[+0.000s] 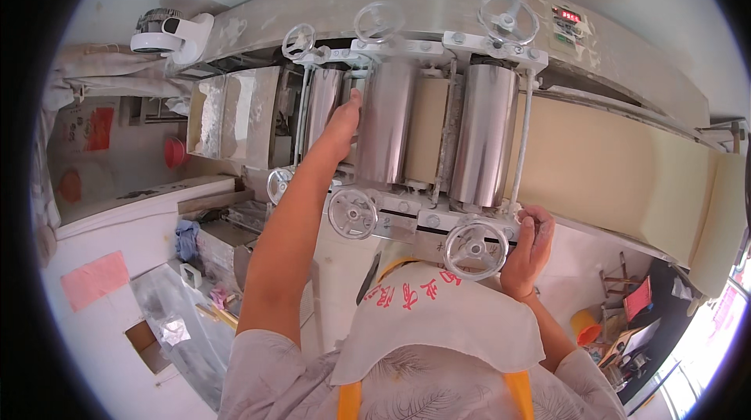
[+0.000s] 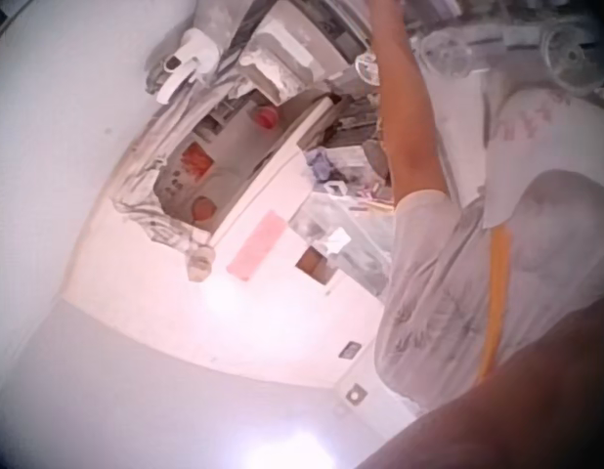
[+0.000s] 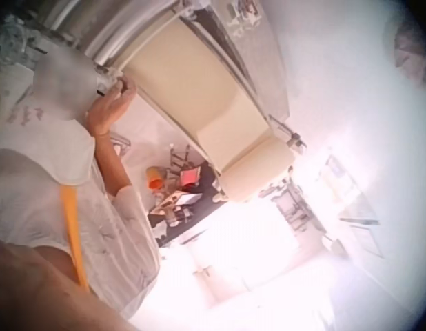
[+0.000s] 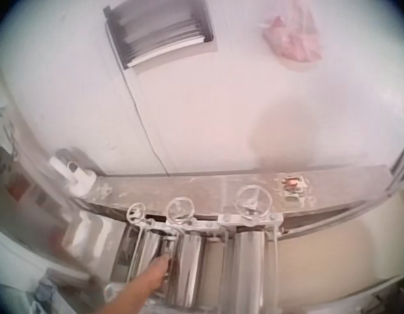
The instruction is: The person operates a dough sheeter machine, feeding a sheet of dough through the rollers and adjusting the machine's knobs. The person repeatedly folds the dough sheet and passes it through the machine multiple times to thin and smooth it.
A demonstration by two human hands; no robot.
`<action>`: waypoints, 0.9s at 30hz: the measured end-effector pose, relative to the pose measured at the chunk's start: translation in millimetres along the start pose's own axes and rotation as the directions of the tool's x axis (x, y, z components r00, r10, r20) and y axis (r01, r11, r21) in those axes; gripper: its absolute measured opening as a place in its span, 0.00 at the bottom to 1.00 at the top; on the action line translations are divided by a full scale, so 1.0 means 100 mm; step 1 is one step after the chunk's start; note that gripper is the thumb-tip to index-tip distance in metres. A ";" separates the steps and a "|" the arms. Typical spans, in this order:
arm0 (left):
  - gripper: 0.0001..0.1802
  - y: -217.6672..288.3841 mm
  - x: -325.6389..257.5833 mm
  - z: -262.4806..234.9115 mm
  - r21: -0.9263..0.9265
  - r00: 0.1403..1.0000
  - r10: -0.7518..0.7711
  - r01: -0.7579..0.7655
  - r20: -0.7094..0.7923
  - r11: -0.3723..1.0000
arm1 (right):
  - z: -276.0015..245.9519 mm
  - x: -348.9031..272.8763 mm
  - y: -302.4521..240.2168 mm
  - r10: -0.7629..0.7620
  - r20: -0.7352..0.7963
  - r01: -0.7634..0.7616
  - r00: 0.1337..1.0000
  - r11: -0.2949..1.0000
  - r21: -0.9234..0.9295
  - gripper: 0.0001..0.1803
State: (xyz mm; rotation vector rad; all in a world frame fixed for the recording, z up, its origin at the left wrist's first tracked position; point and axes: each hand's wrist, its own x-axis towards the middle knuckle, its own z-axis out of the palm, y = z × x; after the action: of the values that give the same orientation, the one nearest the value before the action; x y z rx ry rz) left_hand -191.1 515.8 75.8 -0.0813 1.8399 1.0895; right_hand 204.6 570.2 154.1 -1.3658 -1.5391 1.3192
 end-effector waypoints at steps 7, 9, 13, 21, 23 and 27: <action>0.47 0.04 -0.14 0.02 0.108 0.998 -0.054 0.051 0.024 0.993 | 0.02 0.00 -0.01 0.004 -0.019 -0.004 1.000 1.000 -0.018 0.10; 0.48 -0.07 -0.01 -0.11 0.091 0.999 -0.051 0.052 -0.015 0.995 | 0.02 0.00 -0.04 -0.012 -0.006 0.011 1.000 0.999 -0.032 0.10; 0.46 0.00 -0.06 -0.06 0.048 0.998 0.034 -0.032 -0.044 0.998 | 0.02 -0.01 -0.05 0.046 -0.023 -0.046 0.999 0.999 0.004 0.10; 0.32 0.30 -0.51 0.08 0.592 0.830 0.542 -0.371 -0.136 0.716 | 0.00 -0.01 -0.01 0.083 -0.019 -0.083 0.996 0.996 -0.012 0.11; 0.24 0.59 -1.08 0.20 0.536 0.767 0.637 -0.505 -0.081 0.676 | -0.01 0.00 0.04 0.057 -0.009 -0.057 0.998 0.998 -0.018 0.10; 0.11 0.56 -1.88 0.29 0.239 0.686 0.722 -0.689 -0.090 0.685 | -0.12 0.19 -0.09 -0.099 0.061 0.108 0.993 0.979 -0.172 0.11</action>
State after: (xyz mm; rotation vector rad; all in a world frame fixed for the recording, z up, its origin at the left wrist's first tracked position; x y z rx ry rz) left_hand -97.6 498.8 249.5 0.7421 2.1950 1.4518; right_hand 209.1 592.2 163.8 -1.3457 -1.7725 1.1876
